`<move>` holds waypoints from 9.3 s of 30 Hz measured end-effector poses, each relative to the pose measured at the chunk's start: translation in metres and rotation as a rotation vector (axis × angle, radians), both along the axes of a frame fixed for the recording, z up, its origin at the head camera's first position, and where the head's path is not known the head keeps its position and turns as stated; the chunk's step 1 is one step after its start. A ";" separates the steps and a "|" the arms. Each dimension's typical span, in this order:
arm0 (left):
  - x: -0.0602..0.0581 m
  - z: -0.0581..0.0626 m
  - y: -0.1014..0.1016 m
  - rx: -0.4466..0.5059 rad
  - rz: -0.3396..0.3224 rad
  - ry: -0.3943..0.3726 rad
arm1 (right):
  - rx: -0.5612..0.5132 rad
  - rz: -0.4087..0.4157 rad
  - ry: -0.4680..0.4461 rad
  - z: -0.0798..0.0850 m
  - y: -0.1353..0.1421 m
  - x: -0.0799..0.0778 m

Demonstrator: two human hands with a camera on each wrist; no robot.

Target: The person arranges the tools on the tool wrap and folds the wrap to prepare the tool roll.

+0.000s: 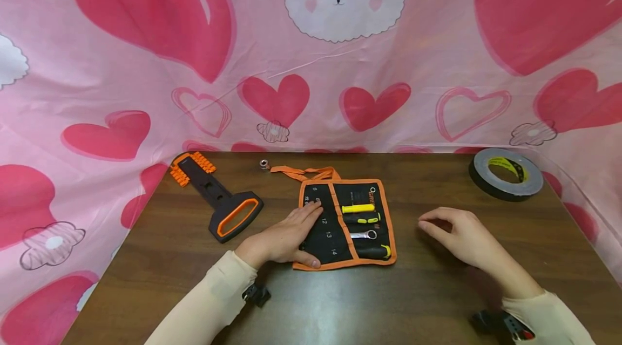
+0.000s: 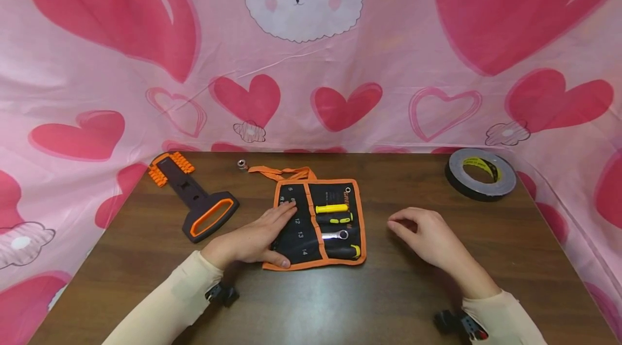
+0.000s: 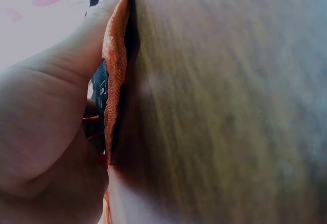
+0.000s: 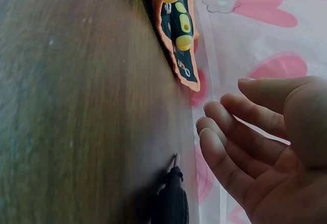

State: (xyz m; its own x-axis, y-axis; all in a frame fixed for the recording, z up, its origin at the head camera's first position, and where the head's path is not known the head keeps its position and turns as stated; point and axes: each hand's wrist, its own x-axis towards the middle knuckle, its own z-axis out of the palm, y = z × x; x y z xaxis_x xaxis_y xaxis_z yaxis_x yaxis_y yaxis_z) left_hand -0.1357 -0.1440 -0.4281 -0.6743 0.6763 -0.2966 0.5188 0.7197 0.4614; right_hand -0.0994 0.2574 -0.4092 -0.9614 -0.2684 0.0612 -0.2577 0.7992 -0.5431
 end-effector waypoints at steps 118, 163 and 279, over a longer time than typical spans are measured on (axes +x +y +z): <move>-0.019 0.002 0.006 -0.030 0.012 -0.061 | 0.038 -0.010 0.185 -0.003 0.019 0.000; -0.017 0.001 0.006 -0.026 0.041 -0.080 | -0.018 0.131 -0.004 0.005 -0.051 -0.064; -0.019 -0.003 0.005 0.037 0.047 -0.123 | 0.022 0.282 -0.140 -0.013 -0.110 -0.110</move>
State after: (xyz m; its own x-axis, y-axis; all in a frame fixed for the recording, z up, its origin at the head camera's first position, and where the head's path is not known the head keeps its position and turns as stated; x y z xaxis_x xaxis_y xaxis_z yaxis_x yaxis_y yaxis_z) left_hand -0.1548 -0.1391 -0.4314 -0.6657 0.6570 -0.3539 0.4231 0.7229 0.5462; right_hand -0.2093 0.1472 -0.4218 -0.8473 -0.5256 -0.0757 -0.3949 0.7189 -0.5721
